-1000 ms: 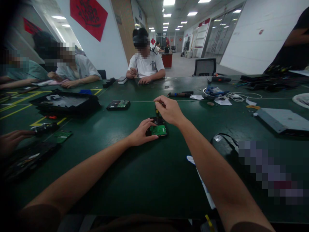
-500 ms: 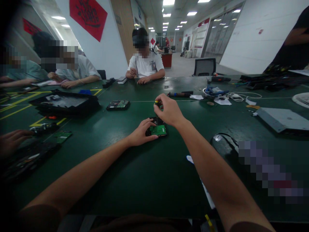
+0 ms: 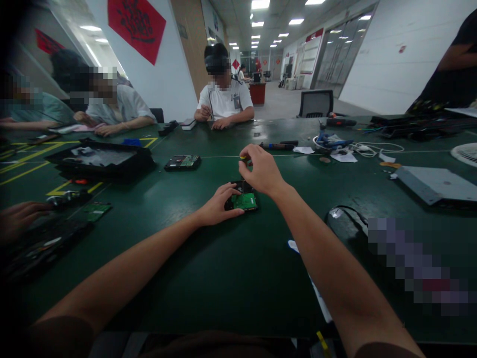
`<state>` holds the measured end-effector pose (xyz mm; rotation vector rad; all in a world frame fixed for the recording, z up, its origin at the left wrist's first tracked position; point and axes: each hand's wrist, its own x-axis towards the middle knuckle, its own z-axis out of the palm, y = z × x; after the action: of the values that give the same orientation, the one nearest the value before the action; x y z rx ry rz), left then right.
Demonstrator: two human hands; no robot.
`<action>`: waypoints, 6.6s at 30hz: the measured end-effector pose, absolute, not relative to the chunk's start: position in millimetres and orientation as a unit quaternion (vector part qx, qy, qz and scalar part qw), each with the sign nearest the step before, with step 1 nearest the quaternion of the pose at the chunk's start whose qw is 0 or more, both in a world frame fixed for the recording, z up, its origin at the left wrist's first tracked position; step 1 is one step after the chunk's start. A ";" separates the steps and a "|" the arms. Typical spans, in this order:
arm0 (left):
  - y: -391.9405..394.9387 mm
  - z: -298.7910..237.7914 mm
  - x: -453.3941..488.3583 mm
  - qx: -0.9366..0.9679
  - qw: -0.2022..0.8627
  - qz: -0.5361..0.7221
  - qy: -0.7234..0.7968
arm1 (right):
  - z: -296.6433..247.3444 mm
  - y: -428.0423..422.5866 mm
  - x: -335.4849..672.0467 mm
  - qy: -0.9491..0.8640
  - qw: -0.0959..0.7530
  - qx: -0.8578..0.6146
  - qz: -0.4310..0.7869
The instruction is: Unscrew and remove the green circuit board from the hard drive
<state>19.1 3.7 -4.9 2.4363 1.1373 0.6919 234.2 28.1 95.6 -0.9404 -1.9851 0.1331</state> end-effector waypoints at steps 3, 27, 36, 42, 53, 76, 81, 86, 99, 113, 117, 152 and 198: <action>4.0 -5.4 18.9 0.863 0.182 0.245 0.402 | 95.3 29.0 234.4 -0.800 0.456 -0.385 0.067; 4.8 -6.2 18.4 0.860 0.187 0.253 0.401 | 100.9 25.4 235.1 -0.816 0.443 -0.370 0.026; 4.6 -7.2 19.4 0.863 0.178 0.251 0.401 | 96.4 29.6 235.4 -0.805 0.457 -0.374 0.054; 4.2 -5.8 19.3 0.864 0.178 0.244 0.402 | 96.4 27.6 234.0 -0.815 0.451 -0.359 0.062; 3.8 -4.8 19.0 0.863 0.184 0.246 0.402 | 95.2 30.4 235.0 -0.797 0.469 -0.374 0.073; 5.3 -7.2 18.8 0.863 0.180 0.247 0.402 | 96.2 29.1 234.3 -0.792 0.475 -0.378 0.066; 5.5 -6.7 18.6 0.863 0.182 0.246 0.402 | 98.0 28.6 235.5 -0.801 0.455 -0.385 0.055; 5.0 -5.9 18.9 0.862 0.184 0.245 0.404 | 99.2 28.3 236.4 -0.808 0.455 -0.371 0.035; 4.8 -6.6 19.3 0.864 0.177 0.249 0.400 | 96.5 32.3 236.8 -0.800 0.472 -0.366 0.057; 5.5 -6.4 18.8 0.862 0.186 0.242 0.405 | 95.9 32.7 237.6 -0.801 0.456 -0.384 0.058; 4.9 -6.1 18.8 0.861 0.186 0.247 0.403 | 97.9 30.4 237.0 -0.810 0.451 -0.372 0.047; 5.3 -6.8 18.7 0.862 0.185 0.252 0.399 | 98.3 29.8 236.1 -0.807 0.441 -0.392 0.027; 4.7 -7.1 19.0 0.862 0.182 0.250 0.402 | 98.2 30.0 235.9 -0.807 0.458 -0.371 0.035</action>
<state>19.0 4.7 -7.1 2.4320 1.1360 0.7062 235.9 30.0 98.2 -0.9147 -1.9875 0.0874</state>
